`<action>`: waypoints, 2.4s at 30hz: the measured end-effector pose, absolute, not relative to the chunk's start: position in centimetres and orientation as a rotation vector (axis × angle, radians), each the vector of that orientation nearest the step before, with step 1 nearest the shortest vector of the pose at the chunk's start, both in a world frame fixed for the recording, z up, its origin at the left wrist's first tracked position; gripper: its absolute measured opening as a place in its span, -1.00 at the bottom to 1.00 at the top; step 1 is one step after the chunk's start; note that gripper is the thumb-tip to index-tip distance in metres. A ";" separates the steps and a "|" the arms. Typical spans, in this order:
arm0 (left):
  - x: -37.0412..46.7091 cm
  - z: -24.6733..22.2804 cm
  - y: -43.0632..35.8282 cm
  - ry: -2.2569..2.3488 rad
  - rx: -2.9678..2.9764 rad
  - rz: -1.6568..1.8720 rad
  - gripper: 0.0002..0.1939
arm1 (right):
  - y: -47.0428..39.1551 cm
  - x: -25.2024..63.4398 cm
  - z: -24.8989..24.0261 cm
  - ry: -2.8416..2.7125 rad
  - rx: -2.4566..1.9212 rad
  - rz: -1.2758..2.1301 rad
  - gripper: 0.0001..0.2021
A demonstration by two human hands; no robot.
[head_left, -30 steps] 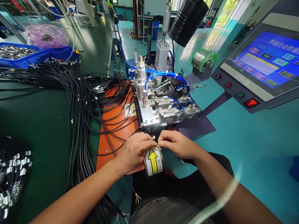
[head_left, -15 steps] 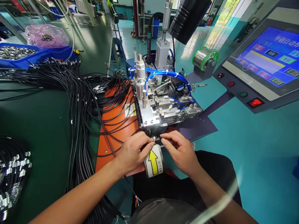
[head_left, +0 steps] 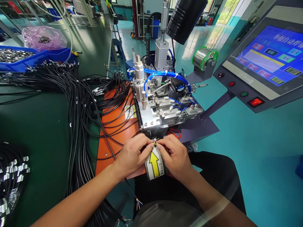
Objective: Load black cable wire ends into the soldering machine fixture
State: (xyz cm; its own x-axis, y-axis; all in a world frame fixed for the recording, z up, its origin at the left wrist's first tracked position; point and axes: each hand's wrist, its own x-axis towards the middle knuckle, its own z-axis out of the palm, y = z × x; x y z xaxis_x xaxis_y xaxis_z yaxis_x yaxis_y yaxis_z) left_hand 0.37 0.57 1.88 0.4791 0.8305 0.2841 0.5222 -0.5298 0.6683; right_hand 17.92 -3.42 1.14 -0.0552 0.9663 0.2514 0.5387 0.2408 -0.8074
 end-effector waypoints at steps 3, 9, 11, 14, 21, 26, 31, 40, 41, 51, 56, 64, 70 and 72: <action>0.4 1.8 0.6 1.104 2.226 0.829 -0.81 | -3.3 17.7 1.0 -1.694 -1.389 0.681 -0.82; 0.4 1.7 0.7 1.129 2.236 0.818 -0.80 | -3.4 18.1 1.1 -1.559 -1.488 0.722 -0.82; 0.4 1.7 0.6 1.133 2.237 0.818 -0.81 | -3.4 18.2 1.3 -1.538 -1.504 0.716 -0.82; 0.4 1.8 0.6 1.141 2.239 0.813 -0.81 | -3.4 18.2 1.4 -1.539 -1.494 0.725 -0.82; 0.4 1.8 0.6 1.164 2.262 0.820 -0.81 | -3.8 18.0 1.4 -1.524 -1.500 0.757 -0.80; 0.5 1.8 0.5 1.186 2.260 0.842 -0.81 | -4.4 17.6 1.4 -1.522 -1.490 0.763 -0.77; 0.5 1.7 0.5 1.179 2.259 0.839 -0.81 | -4.6 17.5 1.1 -1.507 -1.497 0.761 -0.76; 0.5 1.7 0.6 1.162 2.265 0.847 -0.81 | -4.1 17.6 1.1 -1.491 -1.480 0.760 -0.77; 0.5 1.7 0.6 1.160 2.264 0.847 -0.81 | -4.1 17.6 1.2 -1.492 -1.477 0.758 -0.77; 0.4 1.5 0.6 1.163 2.265 0.839 -0.82 | -4.4 17.8 1.0 -1.624 -1.434 0.556 -0.75; 0.4 1.3 0.6 1.157 2.276 0.822 -0.81 | -4.3 17.7 1.3 -1.640 -1.401 0.557 -0.81; 0.3 0.8 0.7 1.133 2.288 0.808 -0.82 | -3.1 17.1 1.1 -1.461 -1.479 0.805 -0.88; 0.2 0.1 0.8 1.161 2.297 0.877 -0.82 | -3.6 16.2 0.5 -1.671 -1.378 0.436 -0.85; 0.2 0.0 0.7 1.160 2.303 0.892 -0.82 | -3.7 15.9 0.1 -1.706 -1.354 0.370 -0.85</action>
